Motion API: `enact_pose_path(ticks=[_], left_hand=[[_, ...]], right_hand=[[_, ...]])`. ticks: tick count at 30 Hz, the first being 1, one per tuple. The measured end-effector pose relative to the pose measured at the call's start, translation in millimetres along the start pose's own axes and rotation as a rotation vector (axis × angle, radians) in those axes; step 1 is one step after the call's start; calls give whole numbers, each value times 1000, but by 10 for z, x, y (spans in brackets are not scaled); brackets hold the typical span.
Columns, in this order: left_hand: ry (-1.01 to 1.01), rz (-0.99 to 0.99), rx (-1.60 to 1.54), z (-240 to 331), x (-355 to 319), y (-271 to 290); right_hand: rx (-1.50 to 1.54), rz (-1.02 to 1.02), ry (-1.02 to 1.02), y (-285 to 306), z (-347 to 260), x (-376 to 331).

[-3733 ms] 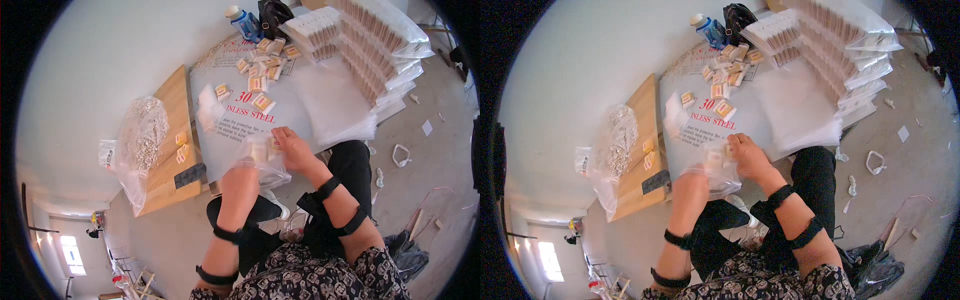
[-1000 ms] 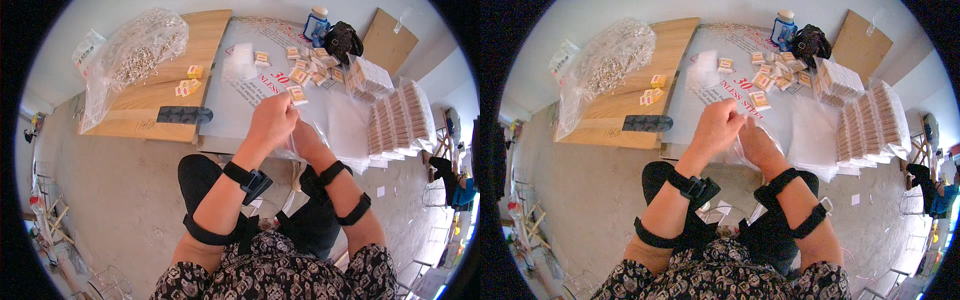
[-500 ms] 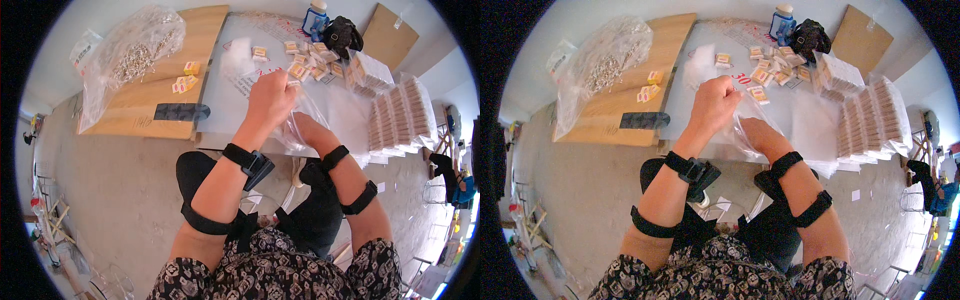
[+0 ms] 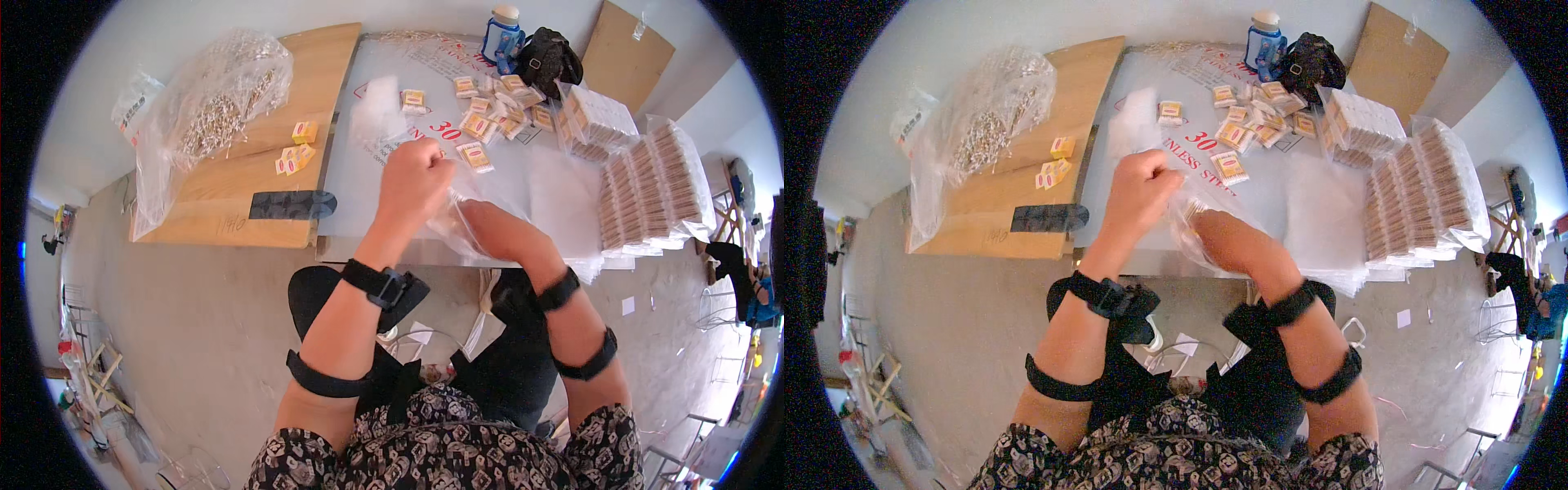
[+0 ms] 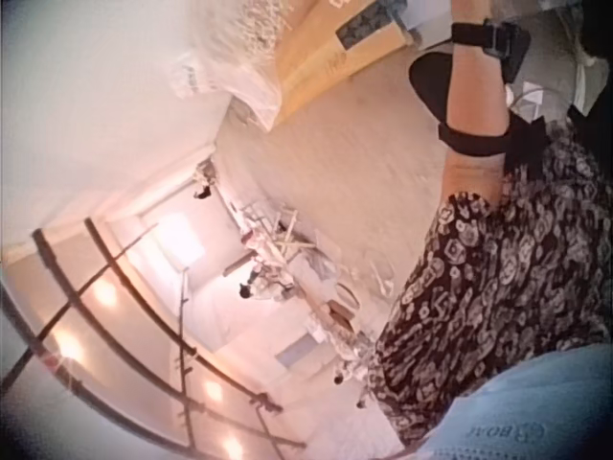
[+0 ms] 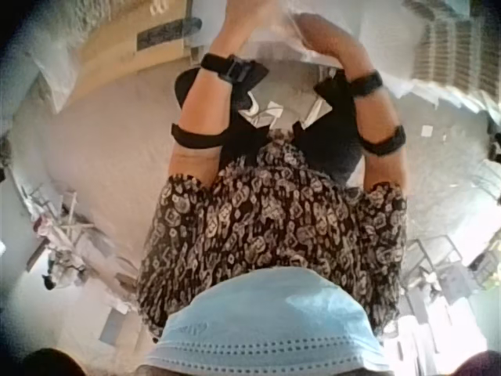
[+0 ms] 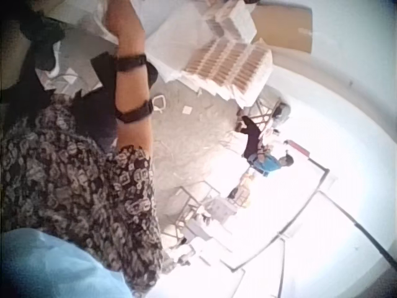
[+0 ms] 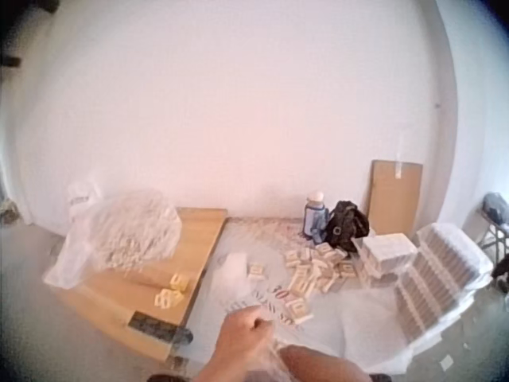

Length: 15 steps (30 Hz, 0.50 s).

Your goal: The recorder is placing several small packets of cotton swabs into a larger plastic bag for sorting or shipping.

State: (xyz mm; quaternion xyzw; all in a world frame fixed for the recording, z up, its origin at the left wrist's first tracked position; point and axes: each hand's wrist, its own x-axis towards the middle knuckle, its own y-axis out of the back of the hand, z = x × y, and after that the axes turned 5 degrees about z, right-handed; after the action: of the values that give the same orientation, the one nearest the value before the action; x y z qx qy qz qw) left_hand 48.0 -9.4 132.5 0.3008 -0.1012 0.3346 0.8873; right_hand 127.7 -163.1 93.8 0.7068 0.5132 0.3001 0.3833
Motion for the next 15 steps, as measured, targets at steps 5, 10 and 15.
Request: enact_pose_path(ticks=[5, 10, 15], left_hand=[[71, -134, -156, 4, -8, -8], [293, -247, -344, 214, -43, 98], [260, -254, -271, 135, -217, 125]], right_hand=[[272, 333, -13, 621, -653, -463], [821, 641, -295, 961, -343, -576], [340, 662, -494, 321, 1224, -369]])
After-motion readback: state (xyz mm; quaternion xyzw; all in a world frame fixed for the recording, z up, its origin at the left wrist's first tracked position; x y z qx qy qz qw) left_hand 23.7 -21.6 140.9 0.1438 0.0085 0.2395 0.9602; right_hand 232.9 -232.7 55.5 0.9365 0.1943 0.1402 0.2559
